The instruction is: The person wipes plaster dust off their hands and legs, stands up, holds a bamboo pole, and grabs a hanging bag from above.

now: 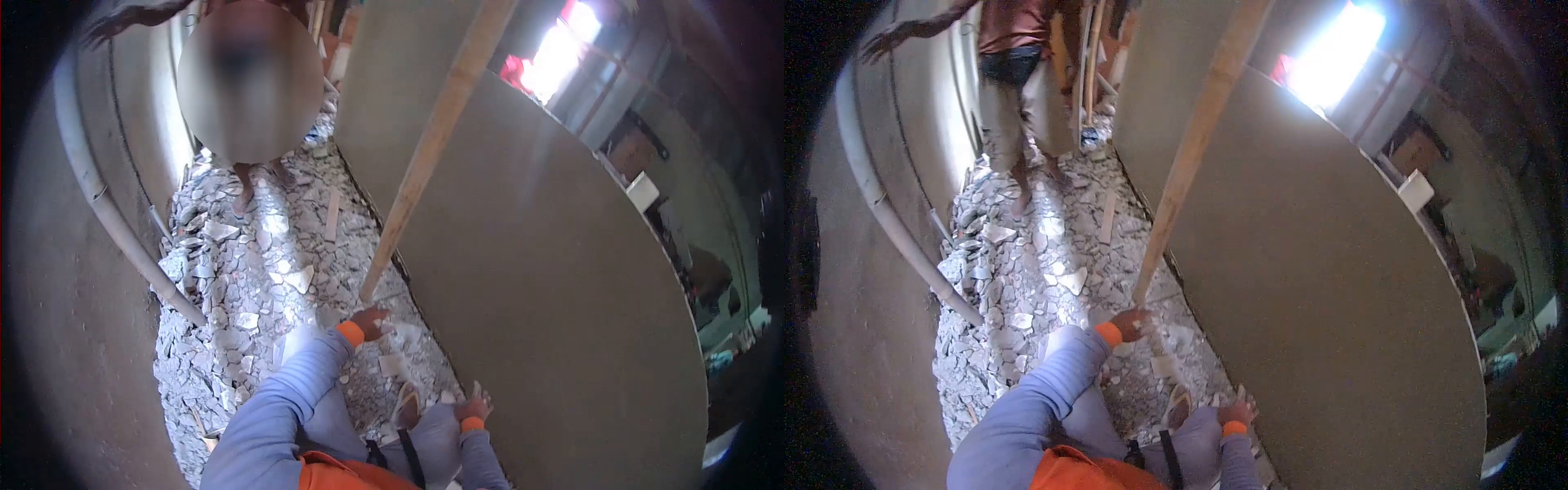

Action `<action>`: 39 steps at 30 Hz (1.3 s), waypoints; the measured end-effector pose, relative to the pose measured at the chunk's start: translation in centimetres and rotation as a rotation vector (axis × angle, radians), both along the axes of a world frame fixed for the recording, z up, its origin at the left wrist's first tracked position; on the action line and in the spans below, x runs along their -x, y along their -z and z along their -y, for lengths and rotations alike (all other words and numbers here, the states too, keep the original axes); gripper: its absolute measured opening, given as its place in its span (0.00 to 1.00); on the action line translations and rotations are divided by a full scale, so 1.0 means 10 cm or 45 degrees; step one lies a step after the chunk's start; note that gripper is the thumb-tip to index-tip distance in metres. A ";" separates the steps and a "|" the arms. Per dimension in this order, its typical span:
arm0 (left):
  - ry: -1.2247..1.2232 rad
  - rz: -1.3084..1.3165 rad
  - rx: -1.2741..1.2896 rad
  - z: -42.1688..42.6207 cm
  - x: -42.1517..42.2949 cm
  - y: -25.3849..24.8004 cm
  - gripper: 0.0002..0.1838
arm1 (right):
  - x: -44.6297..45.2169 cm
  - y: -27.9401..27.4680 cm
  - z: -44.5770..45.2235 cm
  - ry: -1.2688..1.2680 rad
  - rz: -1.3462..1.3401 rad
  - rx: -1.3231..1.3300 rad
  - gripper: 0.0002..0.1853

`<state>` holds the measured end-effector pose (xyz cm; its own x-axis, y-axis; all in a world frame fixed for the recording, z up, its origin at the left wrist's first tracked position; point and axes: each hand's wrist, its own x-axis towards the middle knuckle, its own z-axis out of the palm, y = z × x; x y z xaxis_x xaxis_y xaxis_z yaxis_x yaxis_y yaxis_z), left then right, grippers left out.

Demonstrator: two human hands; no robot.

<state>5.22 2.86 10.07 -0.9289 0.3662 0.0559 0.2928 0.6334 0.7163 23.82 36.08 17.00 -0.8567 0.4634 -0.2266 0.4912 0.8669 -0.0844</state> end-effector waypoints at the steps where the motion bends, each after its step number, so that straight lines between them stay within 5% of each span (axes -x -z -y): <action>1: 0.016 -0.029 -0.025 0.00 0.02 0.02 0.31 | 0.00 -0.06 0.02 0.003 0.045 -0.004 0.40; 18: 0.107 -0.141 -0.110 -0.01 -0.09 -0.59 0.23 | 0.07 -0.10 -0.01 -0.004 0.273 -0.022 0.39; 24: 0.105 -0.256 -0.137 0.02 -0.11 -0.43 0.19 | 0.02 0.05 -0.07 0.013 0.048 -0.025 0.37; 27: 0.235 -0.082 -0.213 0.08 -0.04 -0.31 0.21 | 0.00 0.11 -0.12 -0.076 0.090 -0.105 0.37; 28: 0.261 0.107 -0.649 0.07 -0.01 -0.15 0.21 | 0.00 -0.03 -0.09 -0.032 0.134 -0.032 0.37; 30: 0.380 -0.097 -0.143 0.10 0.07 -0.19 0.22 | 0.03 -0.37 0.04 0.092 0.208 0.118 0.37; 31: 0.233 -0.222 0.062 0.04 -0.07 -0.53 0.22 | 0.03 -0.02 -0.07 0.017 0.066 -0.026 0.30; 32: 0.242 -0.188 -0.035 0.09 0.05 -0.19 0.19 | 0.03 0.37 -0.20 -0.057 -0.061 -0.180 0.23; 35: 0.249 -0.250 -0.008 -0.01 -0.03 -0.46 0.20 | 0.00 0.42 -0.23 -0.075 -0.094 -0.148 0.18; 36: 0.304 -0.231 -0.020 0.08 0.15 -0.04 0.20 | 0.00 0.38 -0.24 -0.057 -0.058 -0.072 0.21; 39: 0.224 -0.305 0.050 -0.03 0.01 -0.27 0.18 | 0.01 0.07 -0.19 -0.035 0.173 0.154 0.37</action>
